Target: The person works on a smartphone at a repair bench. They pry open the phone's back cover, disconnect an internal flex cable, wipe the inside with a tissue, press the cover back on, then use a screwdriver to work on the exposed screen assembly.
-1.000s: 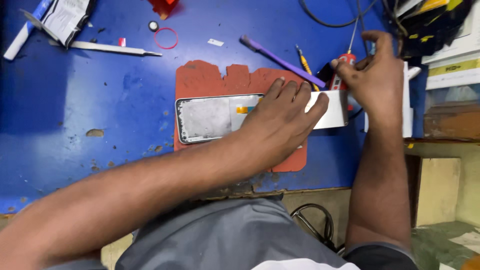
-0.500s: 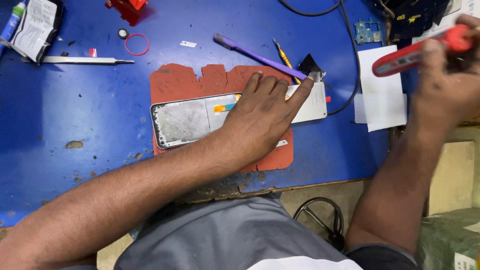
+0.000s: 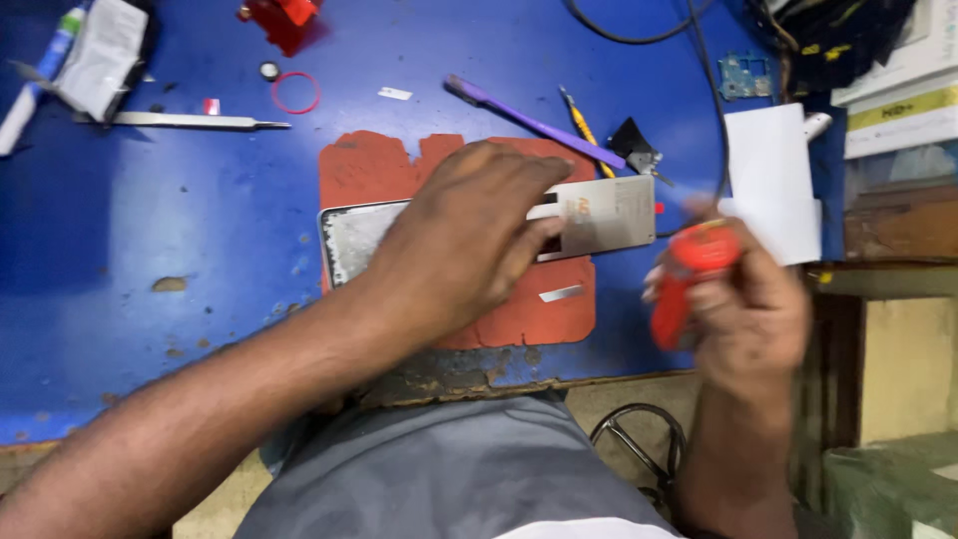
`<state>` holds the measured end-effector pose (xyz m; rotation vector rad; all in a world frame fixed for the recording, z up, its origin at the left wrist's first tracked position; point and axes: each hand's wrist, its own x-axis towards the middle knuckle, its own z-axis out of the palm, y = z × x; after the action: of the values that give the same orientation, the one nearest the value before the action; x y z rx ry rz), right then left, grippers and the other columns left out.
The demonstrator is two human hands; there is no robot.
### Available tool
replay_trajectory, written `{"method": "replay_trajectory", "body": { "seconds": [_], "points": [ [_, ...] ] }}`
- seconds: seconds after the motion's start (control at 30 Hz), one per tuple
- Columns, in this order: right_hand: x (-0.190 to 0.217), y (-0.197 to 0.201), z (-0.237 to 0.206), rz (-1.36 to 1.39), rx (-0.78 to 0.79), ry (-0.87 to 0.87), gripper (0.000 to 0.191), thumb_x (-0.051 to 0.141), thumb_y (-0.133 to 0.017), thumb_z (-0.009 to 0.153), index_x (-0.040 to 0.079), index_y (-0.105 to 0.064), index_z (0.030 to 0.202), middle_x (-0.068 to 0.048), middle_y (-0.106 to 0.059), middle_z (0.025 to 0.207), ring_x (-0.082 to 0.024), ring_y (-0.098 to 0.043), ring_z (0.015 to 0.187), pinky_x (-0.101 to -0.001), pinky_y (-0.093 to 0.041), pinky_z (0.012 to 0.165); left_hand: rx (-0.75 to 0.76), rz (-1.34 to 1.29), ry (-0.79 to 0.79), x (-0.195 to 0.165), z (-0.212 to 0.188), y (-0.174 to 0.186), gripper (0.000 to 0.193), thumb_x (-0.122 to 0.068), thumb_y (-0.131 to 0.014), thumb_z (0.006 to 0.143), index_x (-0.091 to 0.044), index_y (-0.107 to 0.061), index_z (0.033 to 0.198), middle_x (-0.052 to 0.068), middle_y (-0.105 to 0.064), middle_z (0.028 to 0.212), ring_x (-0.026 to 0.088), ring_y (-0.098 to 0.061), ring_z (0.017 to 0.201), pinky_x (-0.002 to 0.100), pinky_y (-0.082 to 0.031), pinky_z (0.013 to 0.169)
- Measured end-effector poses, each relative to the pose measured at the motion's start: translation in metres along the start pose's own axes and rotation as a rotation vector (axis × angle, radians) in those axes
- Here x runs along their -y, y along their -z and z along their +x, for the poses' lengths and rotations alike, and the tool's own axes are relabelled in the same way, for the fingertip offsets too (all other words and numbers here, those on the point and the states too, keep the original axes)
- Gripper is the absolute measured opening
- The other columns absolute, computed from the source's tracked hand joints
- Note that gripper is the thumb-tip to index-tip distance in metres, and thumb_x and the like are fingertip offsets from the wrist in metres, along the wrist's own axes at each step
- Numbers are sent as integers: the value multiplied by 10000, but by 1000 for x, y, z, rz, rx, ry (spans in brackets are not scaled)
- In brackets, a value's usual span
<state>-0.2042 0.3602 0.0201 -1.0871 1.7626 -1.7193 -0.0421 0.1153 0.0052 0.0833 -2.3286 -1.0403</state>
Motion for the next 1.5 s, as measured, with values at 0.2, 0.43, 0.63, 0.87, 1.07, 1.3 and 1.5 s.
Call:
{"method": "replay_trajectory", "body": {
  "seconds": [0.2,0.43,0.63,0.87,1.07,1.3,1.5],
  "points": [
    [-10,-73,-12,2,144,-270,547,175,-731,965,-62,-559,1426,-102,-690,1183,-152,-672,1012,-299,-555,930,-105,-472,301,-8,-35,34,178,-128,-703,1002,-22,-717,1144,79,-726,1006,172,-693,915,313,-567,818],
    [-6,-117,-17,-36,310,-285,530,203,-717,961,-49,-574,1405,-95,-679,1204,-137,-642,1092,-278,-512,974,-332,-904,533,-1,-74,40,120,-92,-679,1012,6,-710,1074,10,-732,952,50,-652,869,251,-568,790],
    [7,-131,-13,-184,454,-355,488,223,-692,950,-1,-605,1374,-108,-712,1117,-160,-669,1000,-299,-533,892,-324,-729,539,0,-92,62,99,-77,-657,1026,0,-709,1061,45,-724,957,78,-644,868,244,-541,771],
    [30,-143,-1,-296,650,-307,465,242,-687,941,16,-594,1337,-128,-725,1248,-253,-734,1136,-358,-553,962,-154,333,-185,-6,-98,111,269,-65,-694,766,-5,-705,1028,149,-699,1006,305,-652,942,431,-521,826],
    [41,-158,5,-335,828,-326,480,324,-649,961,46,-587,1348,-127,-732,1234,-297,-735,1134,-382,-560,953,-24,674,-294,-11,-113,135,110,-146,-725,813,-71,-711,892,92,-714,961,273,-680,971,441,-513,844],
    [40,-172,1,-288,983,-441,531,427,-645,963,90,-564,1366,-111,-743,1208,-293,-748,1099,-393,-581,907,-2,792,-288,-21,-138,157,81,-186,-687,800,-106,-699,793,50,-669,784,220,-646,853,419,-526,830],
    [42,-175,0,-344,1038,-355,553,461,-663,957,94,-573,1361,-124,-732,1159,-324,-742,1042,-412,-591,853,53,816,-210,-34,-149,166,79,-179,-675,779,-116,-715,806,41,-643,750,202,-646,805,458,-544,907]
  ]
}}
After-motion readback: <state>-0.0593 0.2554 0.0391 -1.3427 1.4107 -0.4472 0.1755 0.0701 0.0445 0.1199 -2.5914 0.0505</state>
